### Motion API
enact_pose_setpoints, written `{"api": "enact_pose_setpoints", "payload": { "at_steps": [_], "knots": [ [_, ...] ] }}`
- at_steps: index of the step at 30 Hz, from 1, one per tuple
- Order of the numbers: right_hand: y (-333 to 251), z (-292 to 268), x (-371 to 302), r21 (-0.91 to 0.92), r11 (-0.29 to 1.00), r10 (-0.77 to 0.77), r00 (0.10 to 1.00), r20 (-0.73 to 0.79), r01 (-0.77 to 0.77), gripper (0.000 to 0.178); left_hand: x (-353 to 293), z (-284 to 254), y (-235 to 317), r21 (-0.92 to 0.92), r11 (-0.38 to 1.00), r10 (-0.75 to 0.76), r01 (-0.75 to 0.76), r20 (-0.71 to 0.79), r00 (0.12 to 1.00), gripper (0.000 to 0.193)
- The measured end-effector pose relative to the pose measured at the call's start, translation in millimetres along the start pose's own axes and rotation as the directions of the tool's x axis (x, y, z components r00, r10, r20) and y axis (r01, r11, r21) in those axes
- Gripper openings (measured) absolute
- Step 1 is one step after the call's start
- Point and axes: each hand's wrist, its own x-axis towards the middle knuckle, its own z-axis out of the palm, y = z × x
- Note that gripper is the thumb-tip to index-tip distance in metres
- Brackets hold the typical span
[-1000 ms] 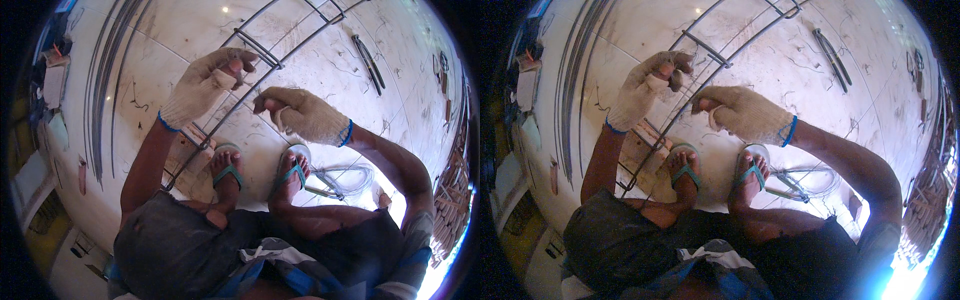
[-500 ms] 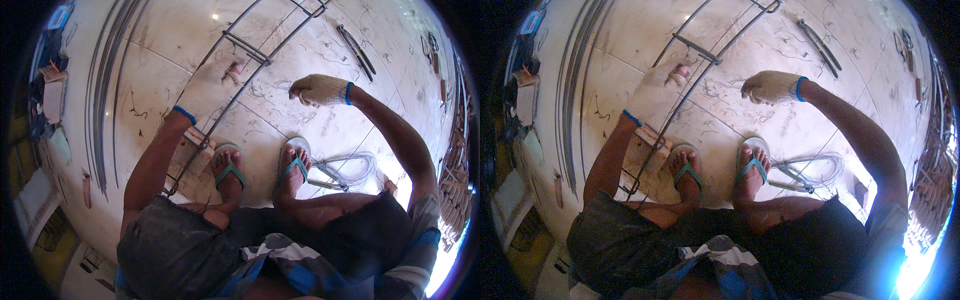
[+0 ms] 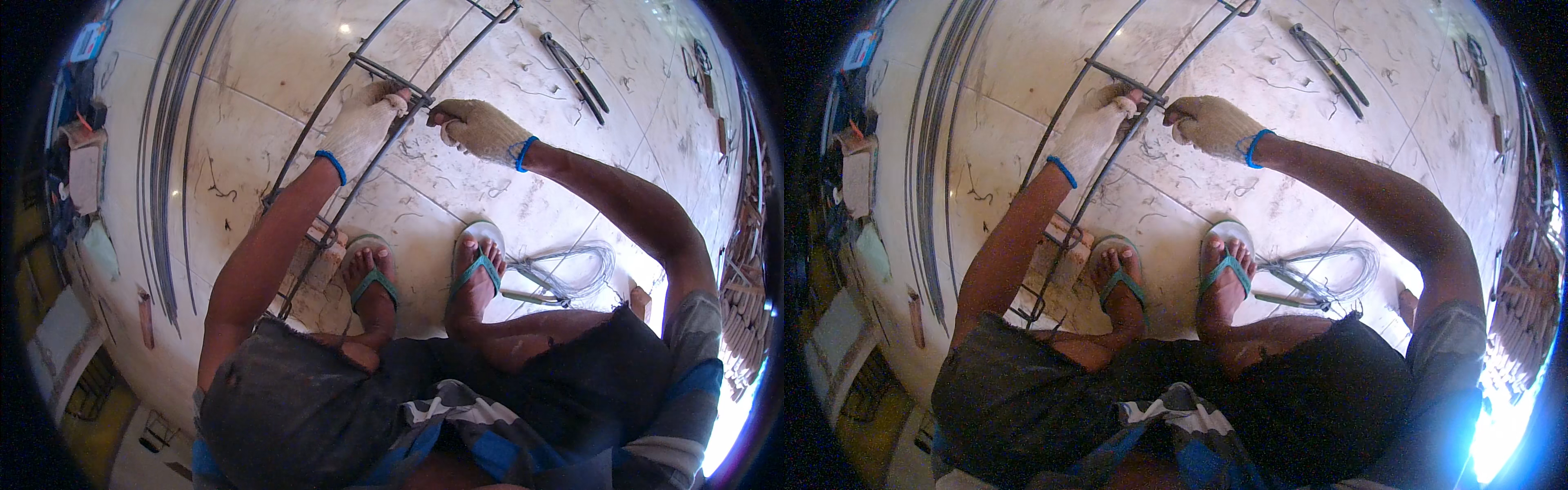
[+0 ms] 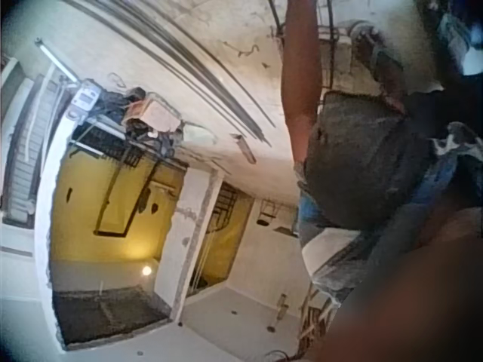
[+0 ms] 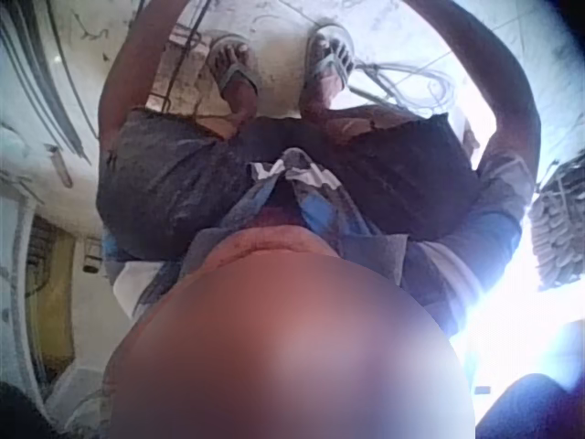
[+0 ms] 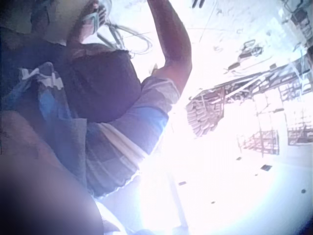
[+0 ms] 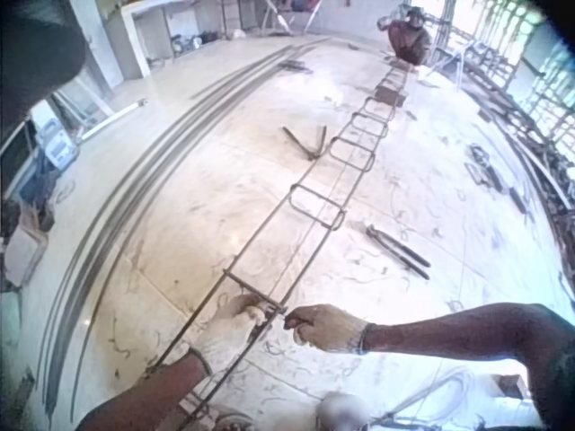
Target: The person assembles a metal frame by bending and tying metal rods together using pliers and wire. They repeatedly position the rods, twist wire to secure joints, and adjust the frame on the floor.
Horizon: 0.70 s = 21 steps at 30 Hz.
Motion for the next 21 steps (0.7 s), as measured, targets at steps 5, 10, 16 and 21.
{"api": "enact_pose_setpoints", "payload": {
  "at_steps": [5,10,16,21],
  "knots": [
    [1.3,0.8,0.1,0.048,0.999,0.006,1.000,0.017,-0.007,0.041,12.7,-0.6,-18.7,-0.063,0.996,0.056,-0.059,-0.056,0.997,0.021],
    [7.9,1.8,-2.4,0.048,0.999,-0.011,1.000,-0.029,0.012,0.041,-6.3,21.6,8.6,-0.159,0.985,-0.075,0.065,-0.057,0.996,0.017],
    [-6.1,0.1,-5.1,-0.006,1.000,-0.002,0.999,-0.039,0.001,0.037,4.1,24.4,-12.8,-0.011,0.995,0.096,-0.099,-0.148,0.984,0.033],
    [-4.6,1.8,-7.2,-0.044,0.999,0.001,0.998,-0.061,-0.003,0.035,-5.6,42.7,2.3,0.089,0.991,0.119,-0.098,-0.276,0.954,0.029]
  ]
}}
